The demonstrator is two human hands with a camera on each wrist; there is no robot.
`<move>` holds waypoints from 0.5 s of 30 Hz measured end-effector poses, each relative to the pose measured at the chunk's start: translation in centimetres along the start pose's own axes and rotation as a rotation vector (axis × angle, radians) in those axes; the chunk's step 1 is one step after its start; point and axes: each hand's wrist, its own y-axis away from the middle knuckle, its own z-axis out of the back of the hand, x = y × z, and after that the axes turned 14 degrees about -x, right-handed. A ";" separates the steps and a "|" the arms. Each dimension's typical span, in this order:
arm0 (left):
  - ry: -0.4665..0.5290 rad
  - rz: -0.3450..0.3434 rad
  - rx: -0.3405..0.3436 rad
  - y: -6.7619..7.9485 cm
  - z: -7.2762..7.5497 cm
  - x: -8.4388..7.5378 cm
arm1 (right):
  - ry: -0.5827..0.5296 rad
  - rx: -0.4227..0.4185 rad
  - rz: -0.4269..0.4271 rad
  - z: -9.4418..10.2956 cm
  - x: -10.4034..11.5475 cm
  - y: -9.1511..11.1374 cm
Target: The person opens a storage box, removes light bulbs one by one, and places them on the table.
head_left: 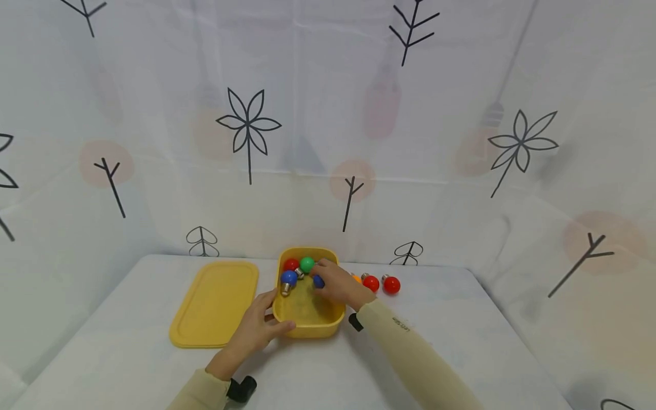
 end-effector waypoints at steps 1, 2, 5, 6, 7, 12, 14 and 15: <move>0.002 0.010 0.002 0.0 0.0 0.0 | 0.005 0.001 -0.006 -0.1 0.0 0.0; 0.003 0.015 0.005 0.0 0.0 -0.1 | 0.015 0.001 -0.007 -0.1 -0.1 -0.1; 0.004 0.019 0.005 0.0 0.0 -0.1 | 0.031 0.008 -0.021 -0.2 -0.1 -0.2; 0.001 0.019 0.004 0.0 0.1 -0.1 | 0.035 0.014 -0.025 -0.2 -0.1 -0.2; -0.001 0.023 0.002 0.1 0.1 -0.1 | 0.036 0.021 -0.025 -0.2 0.0 -0.2; -0.010 0.011 -0.001 0.1 0.0 -0.1 | 0.051 0.065 -0.029 -0.2 0.5 -0.1; -0.012 0.010 -0.001 0.1 0.0 -0.1 | 0.057 0.072 -0.028 -0.3 0.7 0.0; -0.012 0.012 -0.002 0.0 0.0 -0.1 | 0.055 0.074 -0.028 -0.3 0.7 0.0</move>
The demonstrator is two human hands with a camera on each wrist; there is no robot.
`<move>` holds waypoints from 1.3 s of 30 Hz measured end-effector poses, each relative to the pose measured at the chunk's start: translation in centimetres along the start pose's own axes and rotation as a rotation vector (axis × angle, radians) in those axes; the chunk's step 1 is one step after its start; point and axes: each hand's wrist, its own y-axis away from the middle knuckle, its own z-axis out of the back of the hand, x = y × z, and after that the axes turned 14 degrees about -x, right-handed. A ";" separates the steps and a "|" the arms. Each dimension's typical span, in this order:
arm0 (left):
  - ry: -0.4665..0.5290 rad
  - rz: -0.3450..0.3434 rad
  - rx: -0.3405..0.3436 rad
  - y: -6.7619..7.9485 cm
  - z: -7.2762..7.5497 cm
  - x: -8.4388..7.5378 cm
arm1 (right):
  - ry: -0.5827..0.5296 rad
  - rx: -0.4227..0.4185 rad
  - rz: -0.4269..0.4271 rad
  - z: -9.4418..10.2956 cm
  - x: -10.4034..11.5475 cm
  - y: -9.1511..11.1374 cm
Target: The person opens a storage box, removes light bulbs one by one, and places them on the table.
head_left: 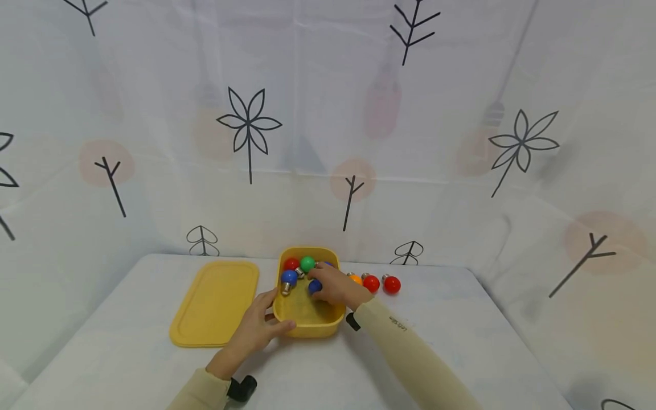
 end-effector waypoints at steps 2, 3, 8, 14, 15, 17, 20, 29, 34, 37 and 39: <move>-0.001 0.000 -0.001 0.0 0.0 0.0 | 0.000 0.004 0.001 0.0 0.2 0.1; -0.001 -0.001 -0.002 0.0 0.0 0.0 | 0.002 0.006 0.002 0.0 0.3 0.1; 0.007 -0.008 -0.002 0.0 0.0 0.2 | 0.012 0.022 0.021 0.0 0.4 0.2; 0.009 -0.014 -0.003 -0.1 0.0 0.3 | 0.026 0.031 0.030 0.0 0.6 0.2; 0.008 -0.013 -0.003 -0.1 0.0 0.3 | 0.027 0.032 0.027 0.0 0.6 0.3; 0.005 -0.011 -0.004 -0.2 0.0 0.3 | 0.026 0.030 0.025 0.1 0.7 0.3; 0.003 -0.009 -0.003 -0.1 0.0 0.3 | 0.016 0.028 0.025 0.1 0.7 0.4; 0.004 -0.008 -0.001 0.0 0.0 0.2 | -0.083 -0.014 0.016 0.5 0.5 0.5; 0.008 -0.007 -0.002 0.0 0.0 0.1 | -0.149 -0.080 0.009 1.8 0.6 0.5; 0.003 -0.002 -0.001 0.0 -0.1 0.1 | -0.155 -0.117 0.031 2.6 0.4 0.6; 0.000 -0.001 -0.001 0.0 -0.1 0.1 | -0.167 -0.137 0.025 3.2 0.2 0.7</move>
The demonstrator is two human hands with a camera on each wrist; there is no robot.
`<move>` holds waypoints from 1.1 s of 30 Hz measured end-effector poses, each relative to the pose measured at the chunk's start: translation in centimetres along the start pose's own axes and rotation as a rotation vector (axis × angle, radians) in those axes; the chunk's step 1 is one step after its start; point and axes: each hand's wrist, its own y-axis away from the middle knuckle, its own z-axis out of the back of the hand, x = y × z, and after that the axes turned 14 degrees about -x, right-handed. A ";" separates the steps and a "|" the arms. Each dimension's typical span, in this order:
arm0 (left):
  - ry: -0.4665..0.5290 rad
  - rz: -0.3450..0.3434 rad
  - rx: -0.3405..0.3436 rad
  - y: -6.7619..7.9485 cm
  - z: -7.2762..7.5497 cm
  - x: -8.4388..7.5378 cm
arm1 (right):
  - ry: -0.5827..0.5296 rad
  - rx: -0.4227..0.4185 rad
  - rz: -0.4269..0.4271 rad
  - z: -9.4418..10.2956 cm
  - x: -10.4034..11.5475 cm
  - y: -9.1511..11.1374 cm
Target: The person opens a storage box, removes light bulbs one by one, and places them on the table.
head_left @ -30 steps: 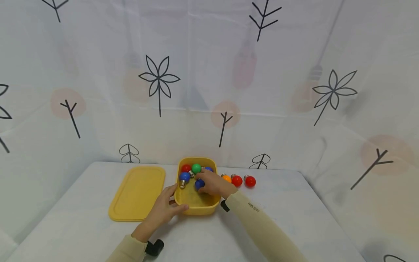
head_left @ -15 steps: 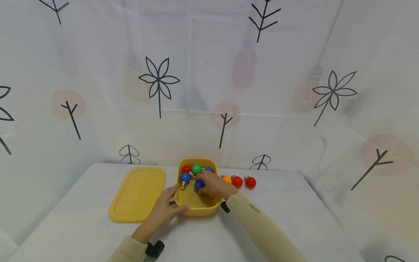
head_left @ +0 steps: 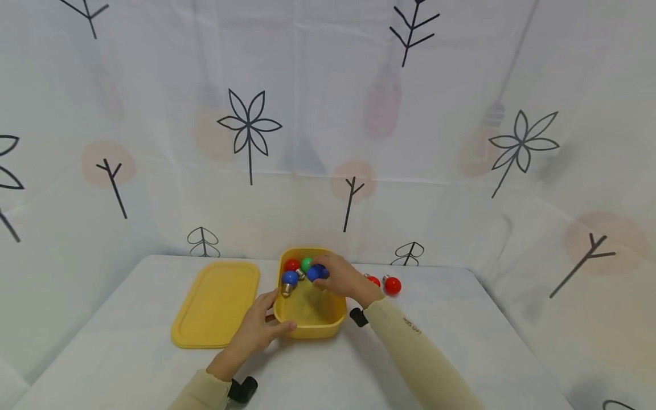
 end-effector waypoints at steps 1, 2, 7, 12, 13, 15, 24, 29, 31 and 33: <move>0.000 -0.001 0.001 0.0 0.0 0.0 | -0.003 -0.013 -0.004 0.3 -0.1 0.1; 0.003 -0.002 0.001 0.0 0.0 0.0 | -0.014 -0.025 -0.012 0.6 -0.1 0.1; 0.003 -0.003 0.003 0.0 -0.1 0.0 | -0.080 -0.110 -0.068 2.0 -0.4 0.9; 0.008 -0.002 0.006 0.0 -0.1 0.0 | -0.117 -0.197 -0.081 2.8 -1.1 2.0; 0.011 -0.006 0.005 0.1 -0.2 0.0 | -0.117 -0.212 -0.082 2.9 -1.2 2.3; 0.014 -0.009 0.006 0.1 -0.2 0.1 | -0.122 -0.241 -0.095 3.0 -1.6 2.9; 0.011 0.001 -0.005 0.2 -0.2 0.1 | -0.133 -0.331 -0.161 2.8 -3.6 4.9; 0.003 -0.003 -0.009 0.2 -0.1 0.0 | -0.091 -0.359 -0.196 2.3 -4.6 6.1; 0.007 -0.005 -0.007 0.2 -0.2 0.0 | -0.066 -0.355 -0.222 2.1 -4.9 6.6; 0.010 -0.005 -0.005 0.2 -0.2 0.1 | -0.047 -0.346 -0.251 1.9 -5.1 7.0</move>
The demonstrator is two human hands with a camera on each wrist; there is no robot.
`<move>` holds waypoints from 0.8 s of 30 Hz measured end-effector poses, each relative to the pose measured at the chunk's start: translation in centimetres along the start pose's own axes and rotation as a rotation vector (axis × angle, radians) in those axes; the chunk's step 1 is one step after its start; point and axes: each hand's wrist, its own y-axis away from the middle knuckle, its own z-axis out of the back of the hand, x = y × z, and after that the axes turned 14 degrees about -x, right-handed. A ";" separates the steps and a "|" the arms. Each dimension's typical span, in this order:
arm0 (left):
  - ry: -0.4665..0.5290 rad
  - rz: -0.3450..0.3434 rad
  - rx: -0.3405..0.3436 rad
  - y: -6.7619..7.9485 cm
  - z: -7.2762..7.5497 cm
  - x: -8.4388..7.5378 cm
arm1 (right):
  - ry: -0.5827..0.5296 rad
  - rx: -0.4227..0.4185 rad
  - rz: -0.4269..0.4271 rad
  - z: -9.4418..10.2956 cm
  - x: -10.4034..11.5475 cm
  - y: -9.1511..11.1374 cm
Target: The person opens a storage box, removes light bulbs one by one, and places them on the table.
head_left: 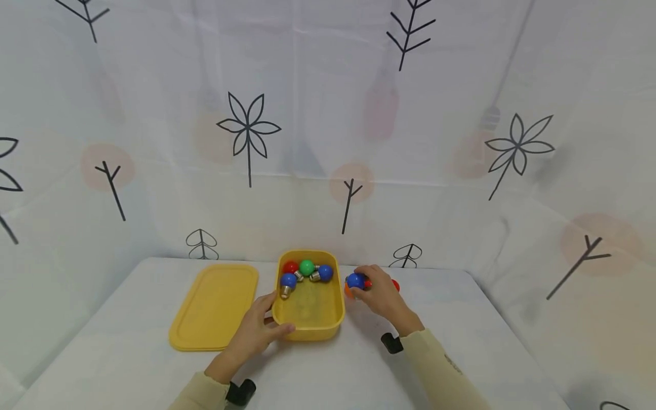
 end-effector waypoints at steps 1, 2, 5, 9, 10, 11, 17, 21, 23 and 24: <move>0.002 0.000 0.000 0.0 0.0 0.1 | 0.009 0.004 -0.010 0.0 -0.2 0.2; 0.002 -0.002 -0.001 0.0 0.0 0.1 | 0.014 0.012 -0.026 -0.1 -0.3 0.3; -0.003 0.000 -0.001 -0.1 -0.1 0.1 | 0.033 0.027 -0.062 -0.4 -0.7 0.7; -0.008 0.003 0.005 0.0 -0.1 0.1 | 0.076 0.036 -0.084 -0.8 -1.3 1.1; -0.008 0.003 0.007 0.0 -0.1 0.1 | 0.083 0.039 -0.082 -0.8 -1.4 1.2; -0.009 0.005 0.009 0.0 0.0 0.1 | 0.088 0.043 -0.083 -0.9 -1.5 1.3; -0.017 0.019 0.009 0.0 0.0 0.2 | 0.073 0.066 -0.065 -1.4 -2.0 1.5; -0.018 0.021 0.007 0.0 0.0 0.0 | 0.065 0.095 -0.071 -1.6 -2.2 1.6; -0.015 0.022 0.010 0.0 0.0 0.0 | 0.069 0.112 -0.078 -1.6 -2.3 1.6; -0.013 0.022 0.009 0.0 0.0 -0.1 | 0.066 0.119 -0.080 -1.6 -2.3 1.6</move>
